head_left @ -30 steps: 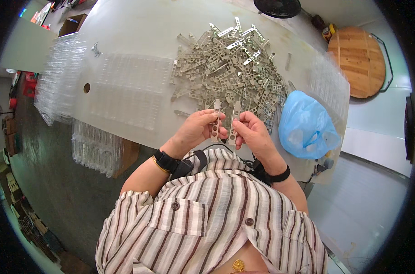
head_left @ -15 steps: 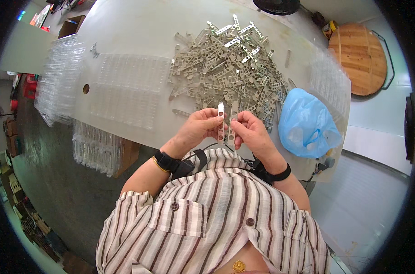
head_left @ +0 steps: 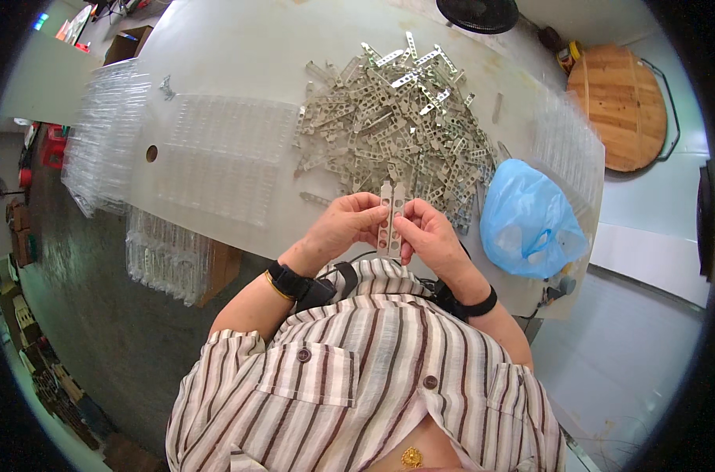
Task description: Picking up small metal brackets from a pile, inspecting them, and placing them into a small plastic bag.
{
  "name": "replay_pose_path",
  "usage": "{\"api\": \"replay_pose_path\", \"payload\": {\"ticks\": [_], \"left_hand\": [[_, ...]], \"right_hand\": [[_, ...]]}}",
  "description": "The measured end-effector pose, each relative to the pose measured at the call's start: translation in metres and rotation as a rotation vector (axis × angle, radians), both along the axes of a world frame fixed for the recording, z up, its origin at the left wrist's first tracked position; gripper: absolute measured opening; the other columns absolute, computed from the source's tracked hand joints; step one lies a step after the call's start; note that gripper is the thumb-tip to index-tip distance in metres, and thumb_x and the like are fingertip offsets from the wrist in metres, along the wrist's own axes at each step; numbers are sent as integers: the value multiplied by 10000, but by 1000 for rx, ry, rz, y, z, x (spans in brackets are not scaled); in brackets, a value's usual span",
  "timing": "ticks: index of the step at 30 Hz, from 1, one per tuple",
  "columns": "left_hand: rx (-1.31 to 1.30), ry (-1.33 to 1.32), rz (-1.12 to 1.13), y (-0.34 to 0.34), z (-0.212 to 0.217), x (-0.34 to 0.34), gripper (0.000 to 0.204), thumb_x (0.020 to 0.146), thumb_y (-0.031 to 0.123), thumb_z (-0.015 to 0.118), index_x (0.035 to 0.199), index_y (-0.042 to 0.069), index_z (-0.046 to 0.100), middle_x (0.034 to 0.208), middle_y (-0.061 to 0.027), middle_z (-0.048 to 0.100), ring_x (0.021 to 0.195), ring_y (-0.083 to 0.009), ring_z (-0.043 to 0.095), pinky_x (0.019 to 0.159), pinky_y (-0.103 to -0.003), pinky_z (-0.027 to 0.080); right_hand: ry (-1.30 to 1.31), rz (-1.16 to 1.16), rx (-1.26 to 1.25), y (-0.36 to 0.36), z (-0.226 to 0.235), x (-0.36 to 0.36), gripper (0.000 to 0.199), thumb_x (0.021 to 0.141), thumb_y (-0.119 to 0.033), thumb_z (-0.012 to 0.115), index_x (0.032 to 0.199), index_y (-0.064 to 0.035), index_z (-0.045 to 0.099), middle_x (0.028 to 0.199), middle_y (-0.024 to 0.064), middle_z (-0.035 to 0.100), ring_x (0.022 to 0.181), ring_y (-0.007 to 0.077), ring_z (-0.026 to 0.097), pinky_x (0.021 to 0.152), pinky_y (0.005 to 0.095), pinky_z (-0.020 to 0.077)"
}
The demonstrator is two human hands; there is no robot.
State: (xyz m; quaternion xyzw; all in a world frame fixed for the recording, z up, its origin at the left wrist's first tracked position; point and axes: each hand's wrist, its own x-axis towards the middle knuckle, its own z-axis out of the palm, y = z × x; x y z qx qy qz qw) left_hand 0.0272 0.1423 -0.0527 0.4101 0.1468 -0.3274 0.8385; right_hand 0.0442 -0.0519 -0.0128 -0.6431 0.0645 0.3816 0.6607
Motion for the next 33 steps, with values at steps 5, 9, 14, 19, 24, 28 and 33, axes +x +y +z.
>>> {"api": "replay_pose_path", "payload": {"ticks": [5,9,14,19,24,28,33], "left_hand": [[-13,-12,-7,8,3,0,170,967,207,618,1041,55,613,861,-7,638,720,-111,627,652,-299,547],[-10,-10,-17,15,4,0,176,966,214,619,1041,55,611,857,-5,629,722,-111,624,659,-298,546],[-13,-2,-20,22,4,-1,171,968,214,616,1035,56,612,855,-4,626,722,-109,622,661,-298,546],[-9,-15,-29,31,5,-1,177,967,216,616,1032,51,610,866,-7,626,737,-105,624,664,-297,544],[23,-14,-27,38,5,-1,180,966,214,618,1036,49,607,870,-7,623,737,-102,621,664,-294,541],[18,-17,-38,44,1,-2,172,967,212,617,1033,54,608,875,-7,625,737,-103,623,665,-293,542],[29,-16,-38,46,2,-2,161,967,207,615,1022,55,614,866,-3,624,731,-103,622,661,-294,543]], "right_hand": [[-19,9,6,7,1,-1,142,968,-164,562,949,-36,505,701,1,545,474,86,550,422,233,442],[-16,9,4,14,2,-1,141,969,-164,563,935,-41,504,692,-5,541,472,83,549,416,233,439],[-35,18,2,21,-3,-2,145,958,-166,572,949,-35,510,701,-2,545,475,85,554,417,239,444],[-41,18,-12,31,1,-2,154,957,-175,572,954,-33,512,693,-5,547,479,82,555,427,235,450],[-47,38,-30,37,-2,-3,158,959,-180,570,953,-33,514,690,-4,553,480,79,556,431,231,450],[-31,36,-21,42,-2,-4,159,960,-182,569,953,-32,518,698,2,564,482,77,558,430,231,445],[-36,31,-17,45,-1,-5,161,960,-182,569,951,-30,518,692,1,566,481,79,558,429,234,442]]}}
